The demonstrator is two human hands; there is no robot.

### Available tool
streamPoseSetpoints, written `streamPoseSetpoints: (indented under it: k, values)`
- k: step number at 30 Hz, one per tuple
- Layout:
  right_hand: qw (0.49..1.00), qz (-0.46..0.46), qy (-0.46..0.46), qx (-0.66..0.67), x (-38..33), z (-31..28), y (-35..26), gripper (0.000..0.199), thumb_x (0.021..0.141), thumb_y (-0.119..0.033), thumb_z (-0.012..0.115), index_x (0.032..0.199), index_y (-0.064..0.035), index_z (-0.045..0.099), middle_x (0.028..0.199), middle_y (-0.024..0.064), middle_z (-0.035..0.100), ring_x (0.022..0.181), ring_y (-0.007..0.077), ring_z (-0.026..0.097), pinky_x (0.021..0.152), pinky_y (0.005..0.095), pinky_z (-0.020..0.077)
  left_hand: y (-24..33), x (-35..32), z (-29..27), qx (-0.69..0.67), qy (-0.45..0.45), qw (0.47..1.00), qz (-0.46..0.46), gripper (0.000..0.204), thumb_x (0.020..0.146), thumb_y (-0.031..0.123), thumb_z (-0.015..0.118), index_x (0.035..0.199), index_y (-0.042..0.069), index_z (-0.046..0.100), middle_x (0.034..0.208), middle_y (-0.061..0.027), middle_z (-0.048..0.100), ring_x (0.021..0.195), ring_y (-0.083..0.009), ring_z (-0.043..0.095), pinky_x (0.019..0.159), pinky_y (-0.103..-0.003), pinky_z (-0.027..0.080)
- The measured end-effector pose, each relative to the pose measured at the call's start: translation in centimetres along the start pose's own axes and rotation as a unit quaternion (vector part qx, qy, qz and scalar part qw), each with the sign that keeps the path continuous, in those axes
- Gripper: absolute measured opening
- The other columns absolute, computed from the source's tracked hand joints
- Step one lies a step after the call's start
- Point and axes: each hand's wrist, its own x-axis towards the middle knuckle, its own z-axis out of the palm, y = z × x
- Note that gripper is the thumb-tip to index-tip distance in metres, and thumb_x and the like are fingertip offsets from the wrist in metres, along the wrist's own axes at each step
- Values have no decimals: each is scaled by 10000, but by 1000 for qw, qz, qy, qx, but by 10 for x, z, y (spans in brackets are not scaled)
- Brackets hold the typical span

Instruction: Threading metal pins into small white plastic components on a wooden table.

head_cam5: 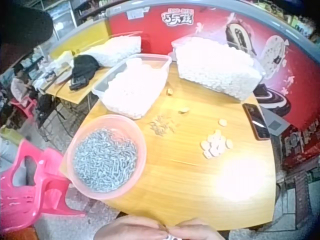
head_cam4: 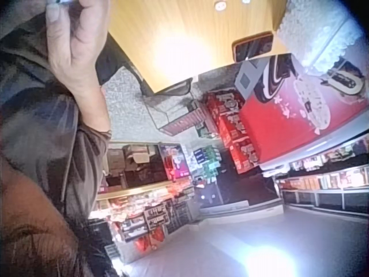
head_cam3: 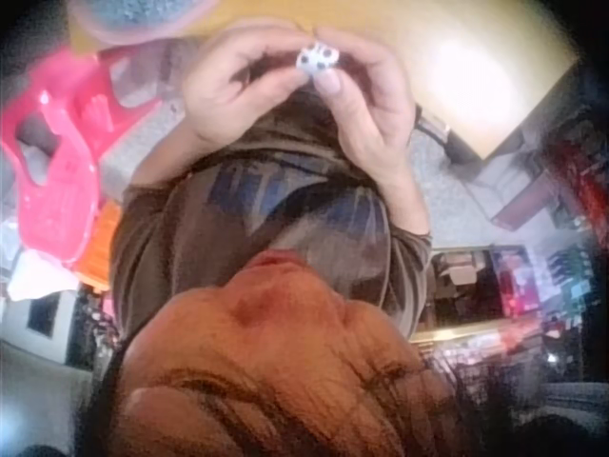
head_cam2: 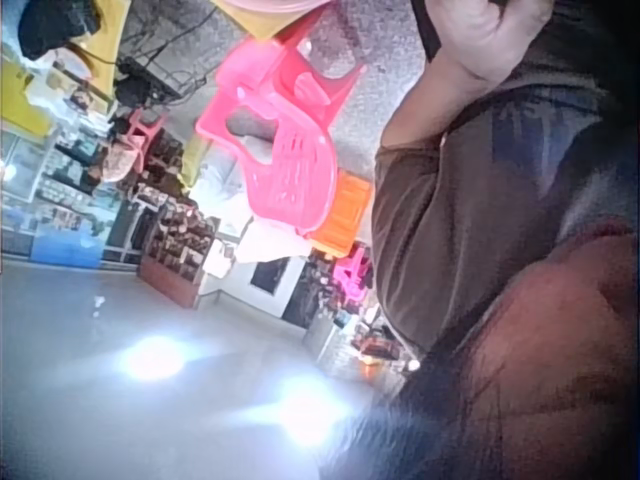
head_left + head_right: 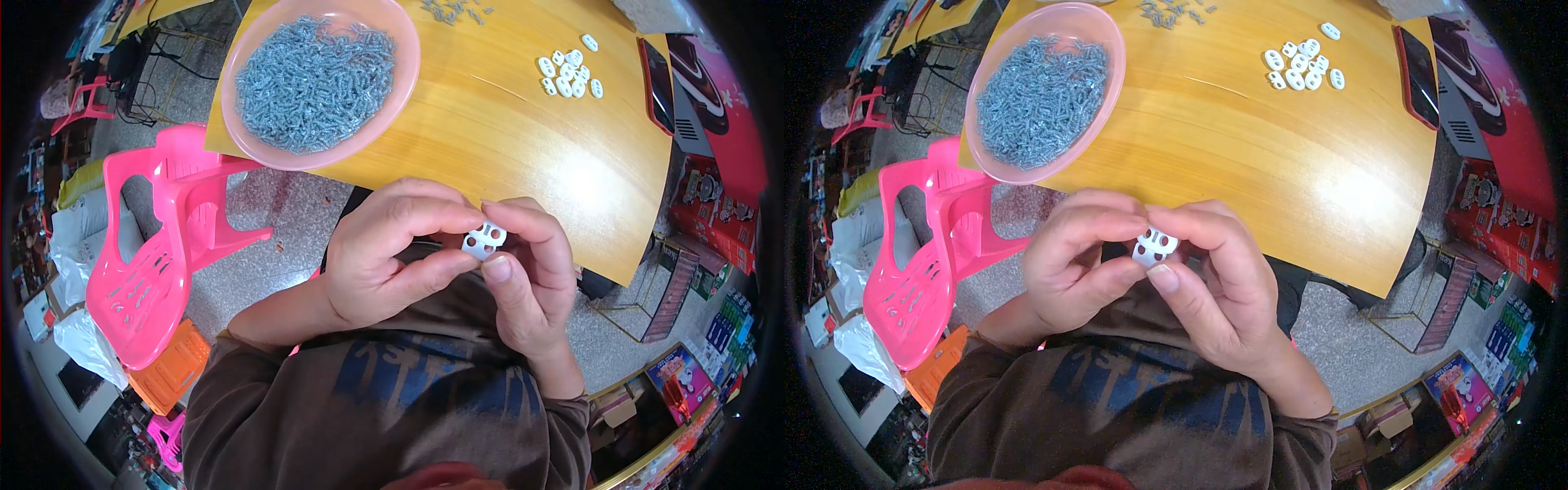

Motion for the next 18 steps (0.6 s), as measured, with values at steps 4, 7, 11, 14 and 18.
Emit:
streamPoseSetpoints:
  k: [4,7,11,14,18]
  values:
    - [999,18,-6,40,1,1,0,335,790,-6,552,1106,45,455,972,105,479,844,154,471,748,244,379,-4,-1,3,-25,26,999,16,289,692,15,672,958,17,560,924,-108,559,793,-207,562,683,-279,453]
    - [998,-14,-22,59,3,-1,1,347,782,4,562,1110,46,454,967,102,490,858,153,482,762,250,385,-2,-1,2,-10,16,999,43,291,686,21,680,954,25,565,919,-104,559,785,-210,562,678,-281,456]
    - [994,-17,-48,97,4,-2,1,340,784,2,565,1105,46,460,957,100,503,855,149,494,772,249,388,2,-2,0,29,10,998,64,296,676,23,691,946,26,570,907,-103,559,776,-205,561,657,-277,457]
    - [986,-1,-48,161,2,-2,7,324,796,-23,563,1098,42,466,940,93,512,847,138,496,770,242,387,2,-3,1,19,19,997,69,305,663,30,705,939,27,576,898,-100,558,773,-203,561,641,-272,459]
    - [973,33,-35,228,-1,2,9,299,819,-60,549,1090,37,472,926,78,519,852,119,492,770,232,383,0,-4,1,17,8,997,71,311,679,59,706,954,33,564,915,-107,537,747,-176,548,601,-252,440]
